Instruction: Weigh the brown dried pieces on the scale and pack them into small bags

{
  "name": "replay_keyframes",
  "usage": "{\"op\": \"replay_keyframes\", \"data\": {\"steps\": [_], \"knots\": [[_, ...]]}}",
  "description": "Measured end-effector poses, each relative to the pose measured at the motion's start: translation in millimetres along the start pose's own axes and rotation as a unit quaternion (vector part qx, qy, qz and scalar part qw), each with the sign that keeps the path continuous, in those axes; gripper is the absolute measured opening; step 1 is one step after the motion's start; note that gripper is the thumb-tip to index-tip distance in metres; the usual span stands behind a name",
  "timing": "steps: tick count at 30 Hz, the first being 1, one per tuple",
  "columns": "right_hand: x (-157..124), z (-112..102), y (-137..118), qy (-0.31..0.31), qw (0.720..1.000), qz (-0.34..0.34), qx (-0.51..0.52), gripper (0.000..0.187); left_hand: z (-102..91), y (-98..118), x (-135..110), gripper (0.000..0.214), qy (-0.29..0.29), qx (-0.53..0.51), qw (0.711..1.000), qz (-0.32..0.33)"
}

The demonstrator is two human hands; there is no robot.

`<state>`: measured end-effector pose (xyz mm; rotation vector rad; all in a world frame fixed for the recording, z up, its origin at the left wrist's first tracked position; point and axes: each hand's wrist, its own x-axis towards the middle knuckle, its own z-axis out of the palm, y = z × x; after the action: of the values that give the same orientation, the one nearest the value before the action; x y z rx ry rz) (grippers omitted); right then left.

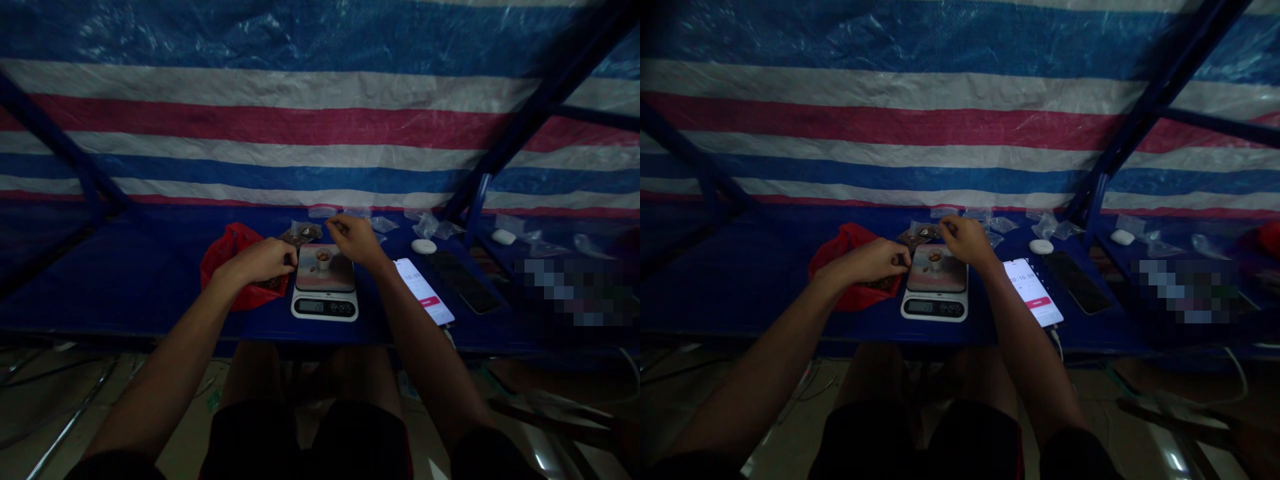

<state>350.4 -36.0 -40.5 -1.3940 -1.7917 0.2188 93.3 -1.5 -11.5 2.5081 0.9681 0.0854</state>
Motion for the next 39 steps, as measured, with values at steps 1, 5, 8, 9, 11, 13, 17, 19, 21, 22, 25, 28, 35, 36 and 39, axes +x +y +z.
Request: {"op": "replay_keyframes", "data": {"steps": [1, 5, 8, 9, 11, 13, 17, 19, 21, 22, 25, 28, 35, 36, 39], "knots": [[0, 0, 0, 0.0, 1.0, -0.001, -0.001, 0.025, 1.9, 1, 0, 0.015, 0.0, 0.001, 1.0, -0.001], [0, 0, -1, -0.003, 1.0, 0.001, -0.006, 0.025, 7.6, 1, 2, 0.014, 0.008, 0.002, 1.0, -0.007], [0, -2, -1, -0.007, 1.0, 0.002, -0.008, 0.025, 5.9, -3, 0, 0.012, 0.014, -0.002, 1.0, -0.014], [0, -2, -2, -0.007, 1.0, 0.002, -0.009, 0.025, 4.4, -3, -1, 0.01, 0.023, -0.005, 1.0, -0.017], [0, -2, -2, -0.007, 1.0, 0.001, -0.009, 0.027, 1.9, -1, -4, 0.005, 0.063, -0.031, 0.997, -0.018], [0, -1, -1, -0.006, 1.0, -0.005, -0.005, 0.027, 2.0, 6, -8, 0.009, 0.117, -0.081, 0.99, -0.004], [0, 0, 1, -0.007, 1.0, -0.009, 0.002, 0.027, 12.0, 26, -12, 0.008, 0.147, -0.13, 0.981, 0.012], [1, 0, 1, -0.007, 1.0, -0.005, 0.001, 0.027, 18.3, 33, -12, 0.006, 0.15, -0.124, 0.981, 0.005], [1, -1, 1, -0.007, 1.0, -0.003, -0.001, 0.026, 22.9, 36, -12, 0.006, 0.16, -0.113, 0.981, -0.003], [1, -1, 0, -0.008, 1.0, -0.002, -0.001, 0.026, 24.4, 37, -12, 0.006, 0.162, -0.105, 0.981, -0.006], [1, -2, -1, -0.009, 1.0, 0.001, 0.004, 0.024, 26.4, 38, -12, 0.006, 0.158, -0.081, 0.984, -0.013], [1, -1, -1, -0.007, 1.0, 0.001, 0.005, 0.024, 27.3, 38, -12, 0.005, 0.152, -0.064, 0.986, -0.01], [1, -2, 0, -0.011, 1.0, 0.002, 0.005, 0.025, 31.2, 37, -11, 0.013, 0.146, -0.064, 0.987, 0.014], [1, -2, -1, -0.01, 1.0, -0.001, 0.005, 0.025, 31.4, 36, -11, 0.014, 0.145, -0.062, 0.987, 0.014], [1, -3, -2, -0.009, 1.0, -0.003, 0.009, 0.024, 31.7, 36, -10, 0.016, 0.144, -0.046, 0.988, 0.014]]}}
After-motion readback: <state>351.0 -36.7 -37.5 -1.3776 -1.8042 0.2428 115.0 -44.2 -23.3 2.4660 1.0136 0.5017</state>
